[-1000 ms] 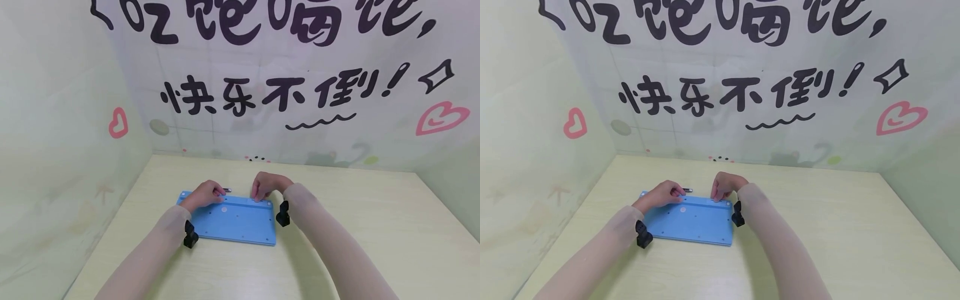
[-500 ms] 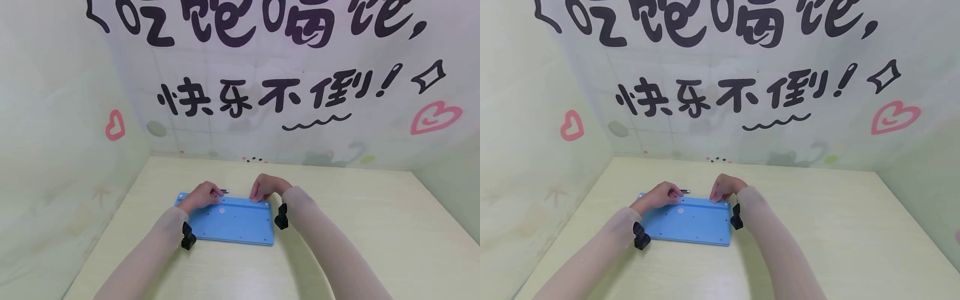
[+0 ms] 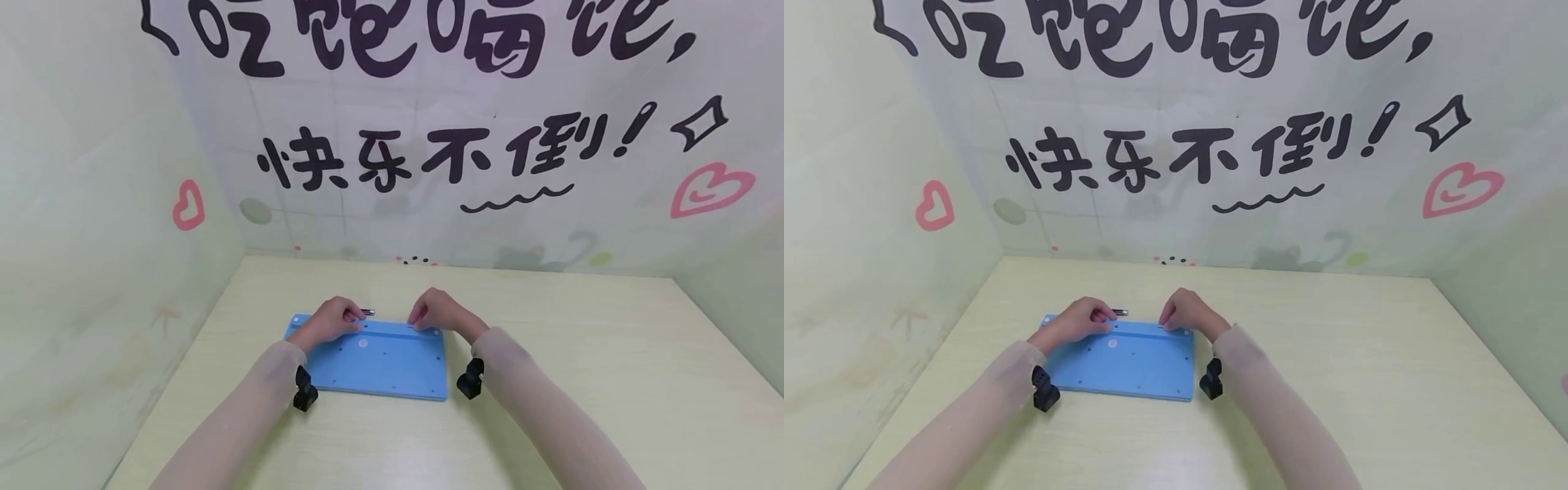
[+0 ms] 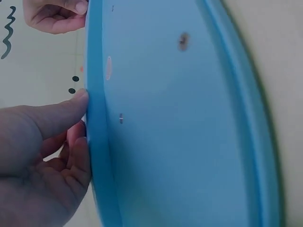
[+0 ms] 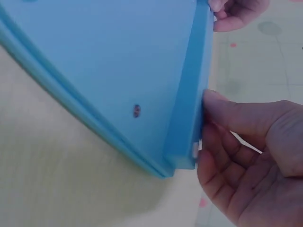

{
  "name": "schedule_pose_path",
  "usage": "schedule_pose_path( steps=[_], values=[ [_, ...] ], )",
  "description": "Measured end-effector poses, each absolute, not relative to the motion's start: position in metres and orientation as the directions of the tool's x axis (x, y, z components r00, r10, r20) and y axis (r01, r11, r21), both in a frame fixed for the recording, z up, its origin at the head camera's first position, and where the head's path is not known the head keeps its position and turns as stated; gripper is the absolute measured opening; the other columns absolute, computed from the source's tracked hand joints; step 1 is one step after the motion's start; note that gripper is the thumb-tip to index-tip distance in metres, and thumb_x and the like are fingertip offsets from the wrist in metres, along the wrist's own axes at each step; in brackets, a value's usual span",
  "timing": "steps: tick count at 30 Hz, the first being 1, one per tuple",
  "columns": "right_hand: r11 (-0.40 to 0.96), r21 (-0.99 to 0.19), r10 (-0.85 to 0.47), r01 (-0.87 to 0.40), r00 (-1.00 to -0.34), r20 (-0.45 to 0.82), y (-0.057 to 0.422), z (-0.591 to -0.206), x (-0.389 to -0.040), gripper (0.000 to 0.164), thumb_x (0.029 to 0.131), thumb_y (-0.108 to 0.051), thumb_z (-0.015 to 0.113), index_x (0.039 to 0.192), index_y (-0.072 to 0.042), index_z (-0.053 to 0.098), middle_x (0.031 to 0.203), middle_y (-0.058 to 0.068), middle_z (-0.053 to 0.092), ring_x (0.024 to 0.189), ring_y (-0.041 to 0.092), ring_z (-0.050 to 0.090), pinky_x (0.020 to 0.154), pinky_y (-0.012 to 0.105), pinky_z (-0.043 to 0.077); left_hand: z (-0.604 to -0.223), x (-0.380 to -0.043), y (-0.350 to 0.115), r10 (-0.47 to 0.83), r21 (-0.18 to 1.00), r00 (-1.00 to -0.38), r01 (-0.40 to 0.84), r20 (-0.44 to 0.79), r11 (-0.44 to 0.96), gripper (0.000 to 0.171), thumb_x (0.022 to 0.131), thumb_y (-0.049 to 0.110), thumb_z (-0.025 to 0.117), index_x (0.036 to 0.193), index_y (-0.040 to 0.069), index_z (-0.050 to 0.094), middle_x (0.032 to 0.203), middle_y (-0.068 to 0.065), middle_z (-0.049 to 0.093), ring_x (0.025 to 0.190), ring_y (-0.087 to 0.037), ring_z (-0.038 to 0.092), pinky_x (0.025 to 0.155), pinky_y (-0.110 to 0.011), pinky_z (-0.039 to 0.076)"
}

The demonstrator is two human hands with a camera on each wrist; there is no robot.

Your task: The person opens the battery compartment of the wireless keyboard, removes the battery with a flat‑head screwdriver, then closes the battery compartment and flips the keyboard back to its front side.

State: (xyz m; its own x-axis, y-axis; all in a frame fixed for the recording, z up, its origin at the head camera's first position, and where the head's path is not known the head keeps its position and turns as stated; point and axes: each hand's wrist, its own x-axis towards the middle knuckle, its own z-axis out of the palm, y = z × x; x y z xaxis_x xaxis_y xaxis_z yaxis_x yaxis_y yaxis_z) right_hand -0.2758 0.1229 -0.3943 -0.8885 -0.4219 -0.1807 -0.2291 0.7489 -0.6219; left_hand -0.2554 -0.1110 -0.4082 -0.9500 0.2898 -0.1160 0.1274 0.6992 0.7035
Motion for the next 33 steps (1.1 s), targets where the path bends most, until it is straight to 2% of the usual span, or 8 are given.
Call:
schedule_pose_path(
  steps=[7, 14, 25, 27, 30, 31, 33],
  values=[
    [0.679, -0.684, -0.467, -0.265, -0.875, -0.125, 0.133, -0.401, -0.272, 0.009, 0.079, -0.003, 0.07, 0.088, -0.004, 0.072, 0.077, 0.0, 0.064, 0.067, 0.013, 0.053, 0.063, 0.024, 0.046, -0.409, -0.25, -0.113, 0.326, 0.698, -0.944, 0.197, -0.056, 0.689, 0.012, 0.084, 0.007, 0.066, 0.095, 0.004, 0.066, 0.081, -0.003, 0.05, 0.078, -0.018, 0.046, 0.07, -0.027, 0.04],
    [0.661, -0.68, -0.487, -0.315, -0.871, -0.069, 0.143, -0.393, -0.257, 0.015, 0.083, -0.008, 0.068, 0.097, -0.004, 0.069, 0.084, 0.0, 0.062, 0.075, 0.015, 0.054, 0.068, 0.026, 0.047, -0.4, -0.238, -0.133, 0.396, 0.697, -0.917, 0.26, -0.037, 0.668, 0.015, 0.087, 0.011, 0.062, 0.101, 0.005, 0.064, 0.088, -0.002, 0.054, 0.082, -0.018, 0.048, 0.074, -0.03, 0.043],
    [0.666, -0.682, -0.47, -0.302, -0.88, -0.07, 0.169, -0.393, -0.225, 0.014, 0.083, -0.006, 0.066, 0.097, -0.003, 0.069, 0.09, 0.001, 0.064, 0.076, 0.014, 0.054, 0.068, 0.027, 0.047, -0.401, -0.218, -0.18, 0.314, 0.657, -0.949, 0.215, -0.035, 0.722, 0.017, 0.086, 0.007, 0.062, 0.102, -0.001, 0.062, 0.089, -0.005, 0.056, 0.082, -0.02, 0.05, 0.073, -0.033, 0.044],
    [0.671, -0.678, -0.463, -0.301, -0.884, -0.066, 0.171, -0.395, -0.219, 0.015, 0.082, -0.007, 0.067, 0.096, -0.002, 0.069, 0.088, 0.0, 0.064, 0.074, 0.014, 0.053, 0.067, 0.029, 0.047, -0.402, -0.213, -0.187, 0.31, 0.656, -0.95, 0.217, -0.028, 0.723, 0.019, 0.085, 0.006, 0.063, 0.101, -0.003, 0.061, 0.09, -0.008, 0.056, 0.082, -0.022, 0.05, 0.073, -0.035, 0.045],
    [0.686, -0.668, -0.432, -0.288, -0.9, -0.055, 0.173, -0.4, -0.212, 0.014, 0.081, -0.006, 0.069, 0.094, -0.002, 0.069, 0.081, -0.001, 0.062, 0.07, 0.013, 0.051, 0.071, 0.035, 0.043, -0.403, -0.205, -0.195, 0.293, 0.653, -0.956, 0.205, -0.027, 0.729, 0.022, 0.084, 0.006, 0.064, 0.102, -0.005, 0.061, 0.095, -0.013, 0.053, 0.085, -0.026, 0.05, 0.075, -0.04, 0.045],
    [0.689, -0.67, -0.417, -0.277, -0.908, -0.053, 0.172, -0.402, -0.209, 0.014, 0.08, -0.006, 0.069, 0.094, -0.002, 0.069, 0.078, -0.002, 0.061, 0.068, 0.013, 0.051, 0.077, 0.04, 0.041, -0.403, -0.202, -0.197, 0.281, 0.653, -0.959, 0.193, -0.032, 0.732, 0.024, 0.083, 0.006, 0.065, 0.103, -0.006, 0.06, 0.097, -0.016, 0.052, 0.087, -0.027, 0.05, 0.076, -0.041, 0.045],
    [0.695, -0.673, -0.386, -0.253, -0.921, -0.052, 0.172, -0.403, -0.205, 0.014, 0.079, -0.005, 0.07, 0.092, -0.002, 0.069, 0.075, -0.002, 0.06, 0.066, 0.013, 0.051, 0.077, 0.042, 0.04, -0.404, -0.198, -0.201, 0.251, 0.653, -0.967, 0.158, -0.05, 0.741, 0.027, 0.083, 0.007, 0.065, 0.105, -0.007, 0.058, 0.1, -0.019, 0.048, 0.088, -0.031, 0.049, 0.077, -0.043, 0.045]
  ],
)
